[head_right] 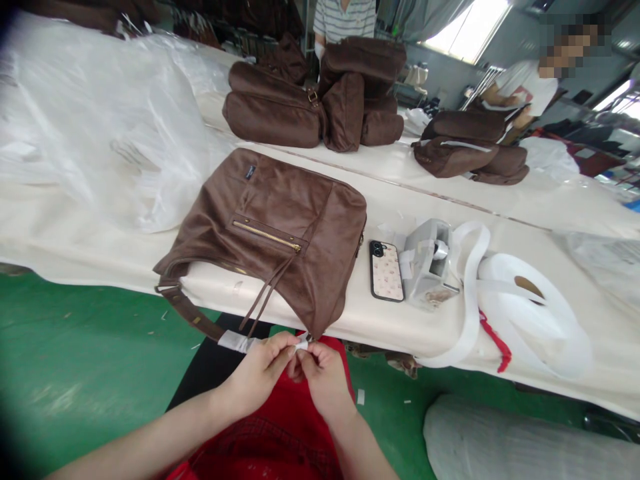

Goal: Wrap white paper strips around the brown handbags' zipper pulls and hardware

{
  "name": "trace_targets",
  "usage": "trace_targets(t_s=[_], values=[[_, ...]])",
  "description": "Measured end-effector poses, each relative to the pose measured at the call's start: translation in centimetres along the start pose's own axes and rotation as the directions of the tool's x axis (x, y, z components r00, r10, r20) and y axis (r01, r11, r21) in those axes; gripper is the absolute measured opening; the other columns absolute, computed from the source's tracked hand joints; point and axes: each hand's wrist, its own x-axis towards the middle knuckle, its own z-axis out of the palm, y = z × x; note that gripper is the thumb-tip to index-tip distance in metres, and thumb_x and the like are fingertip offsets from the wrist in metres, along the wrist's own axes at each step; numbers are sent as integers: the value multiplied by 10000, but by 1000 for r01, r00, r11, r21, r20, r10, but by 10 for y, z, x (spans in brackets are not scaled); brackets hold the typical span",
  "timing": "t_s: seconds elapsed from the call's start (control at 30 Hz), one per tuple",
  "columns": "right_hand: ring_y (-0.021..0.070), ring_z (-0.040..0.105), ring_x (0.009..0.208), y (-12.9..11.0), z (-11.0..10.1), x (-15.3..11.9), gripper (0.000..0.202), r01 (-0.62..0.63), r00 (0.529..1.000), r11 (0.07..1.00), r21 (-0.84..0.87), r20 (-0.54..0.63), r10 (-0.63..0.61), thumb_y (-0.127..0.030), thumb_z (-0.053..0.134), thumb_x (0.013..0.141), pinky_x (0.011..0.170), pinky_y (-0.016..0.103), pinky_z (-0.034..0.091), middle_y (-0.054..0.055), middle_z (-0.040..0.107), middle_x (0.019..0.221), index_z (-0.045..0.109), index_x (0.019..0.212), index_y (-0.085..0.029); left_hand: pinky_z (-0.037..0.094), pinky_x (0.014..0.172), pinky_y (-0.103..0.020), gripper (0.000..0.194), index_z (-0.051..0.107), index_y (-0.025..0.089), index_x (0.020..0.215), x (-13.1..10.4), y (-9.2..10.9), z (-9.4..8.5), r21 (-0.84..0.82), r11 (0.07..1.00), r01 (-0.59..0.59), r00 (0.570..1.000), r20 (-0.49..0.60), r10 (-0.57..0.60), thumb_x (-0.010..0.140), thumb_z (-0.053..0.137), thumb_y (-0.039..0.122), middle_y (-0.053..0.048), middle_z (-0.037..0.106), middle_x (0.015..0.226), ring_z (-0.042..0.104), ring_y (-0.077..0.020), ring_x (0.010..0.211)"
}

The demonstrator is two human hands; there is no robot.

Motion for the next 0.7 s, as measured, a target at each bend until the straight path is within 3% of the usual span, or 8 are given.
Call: trace_targets(t_s=[0.2,0.37,0.5,0.6,0.7], values=[[122,502,529,8,4,2,302,26,996,997,-77,-80,-32,-373,567,802,543,231,425,-11,577,551,562,574,-176,477,655,-270,240,558,182,930,-12,-6,5,248,962,-115,989,-65,135,950,322,218,-23,627,713,604,-153,652],[99,399,446,15,6,6,293,-18,972,973,-231,-230,-37,-376,560,732,450,222,342,-30,508,469,546,521,-173,528,772,-339,263,524,153,1116,-14,-12,11,439,874,-208,961,-73,265,947,326,195,-125,692,991,677,-212,858],[87,369,451,6,2,6,303,-6,970,955,-298,-232,-66,-352,584,718,449,216,297,-40,473,439,541,482,-168,542,721,-324,256,532,154,1087,-11,-14,10,450,880,-152,968,-111,224,950,323,204,-109,700,925,687,-210,800],[78,357,440,-4,2,1,260,-26,987,983,-180,-160,-3,-391,618,729,421,216,263,-39,510,500,624,602,-164,536,696,-302,260,526,159,1101,-9,-16,7,438,890,-127,973,-120,198,948,320,197,-81,690,862,680,-194,749],[46,243,383,-10,6,-6,267,-112,987,979,170,-91,129,-437,664,717,371,224,142,-54,505,553,632,712,-172,529,726,-297,279,507,171,1156,-10,-20,7,426,891,-158,972,-92,216,953,319,203,-68,686,866,680,-187,760]])
